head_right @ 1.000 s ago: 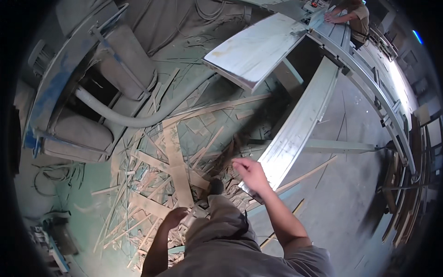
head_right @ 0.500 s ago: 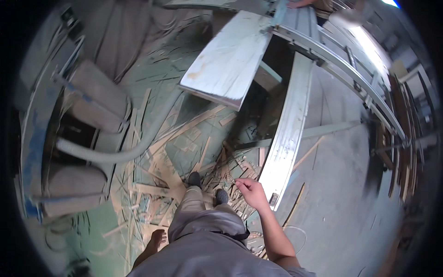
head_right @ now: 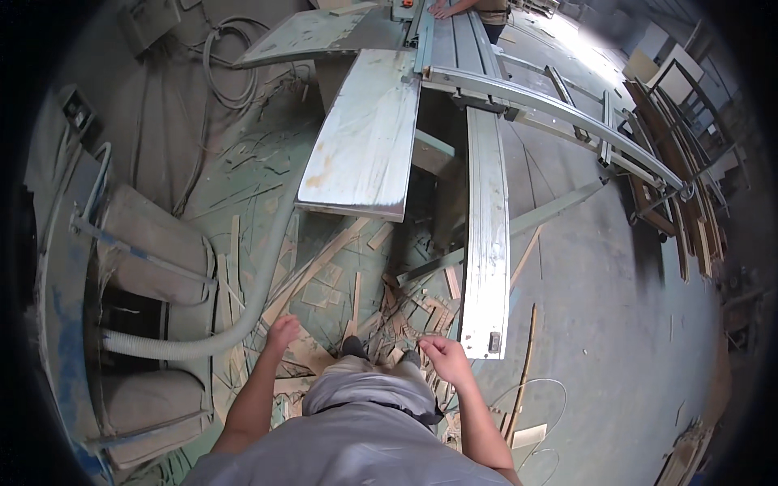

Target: Picking up thin wood strips from a storage rack and placing them on a sliding table saw guide for processing.

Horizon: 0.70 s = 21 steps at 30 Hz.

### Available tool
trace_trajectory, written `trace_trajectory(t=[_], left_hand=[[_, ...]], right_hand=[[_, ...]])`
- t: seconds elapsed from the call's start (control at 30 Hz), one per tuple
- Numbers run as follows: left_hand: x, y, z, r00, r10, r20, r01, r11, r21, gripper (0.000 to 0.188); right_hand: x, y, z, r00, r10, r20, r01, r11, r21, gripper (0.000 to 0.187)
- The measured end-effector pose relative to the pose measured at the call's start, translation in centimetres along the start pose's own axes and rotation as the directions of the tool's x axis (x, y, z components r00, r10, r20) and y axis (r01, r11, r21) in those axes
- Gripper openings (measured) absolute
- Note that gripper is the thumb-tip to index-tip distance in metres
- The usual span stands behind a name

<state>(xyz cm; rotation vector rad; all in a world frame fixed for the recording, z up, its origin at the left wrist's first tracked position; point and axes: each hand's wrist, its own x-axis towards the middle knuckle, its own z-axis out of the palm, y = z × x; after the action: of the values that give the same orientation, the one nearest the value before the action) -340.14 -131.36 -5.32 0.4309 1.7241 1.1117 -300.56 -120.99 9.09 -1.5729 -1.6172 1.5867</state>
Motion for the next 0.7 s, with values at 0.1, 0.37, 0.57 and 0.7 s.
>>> trace_trajectory(t=[0.1, 0.37, 0.57, 0.7], left_hand=[[-1.3, -4.3, 0.3, 1.000, -0.030, 0.010, 0.029, 0.999, 0.044, 0.018], [-8.5, -13.8, 2.2, 0.821, -0.570, -0.004, 0.558, 0.801, 0.216, 0.016], [-7.2, -11.0, 6.9, 0.891, -0.455, 0.005, 0.451, 0.886, 0.109, 0.022], [-2.2, -8.5, 7.1, 0.917, -0.399, 0.007, 0.392, 0.903, 0.179, 0.024]], right_hand=[[-1.2, 1.7, -0.8, 0.999, 0.028, 0.032, -0.027, 0.999, -0.024, 0.026], [-4.1, 8.2, -8.6, 0.993, 0.107, -0.051, -0.108, 0.994, -0.017, 0.026], [-0.4, 9.8, -12.4, 0.992, 0.120, -0.026, -0.119, 0.992, 0.044, 0.026], [4.3, 5.2, -11.9, 0.993, 0.115, 0.010, -0.113, 0.988, -0.106, 0.027]])
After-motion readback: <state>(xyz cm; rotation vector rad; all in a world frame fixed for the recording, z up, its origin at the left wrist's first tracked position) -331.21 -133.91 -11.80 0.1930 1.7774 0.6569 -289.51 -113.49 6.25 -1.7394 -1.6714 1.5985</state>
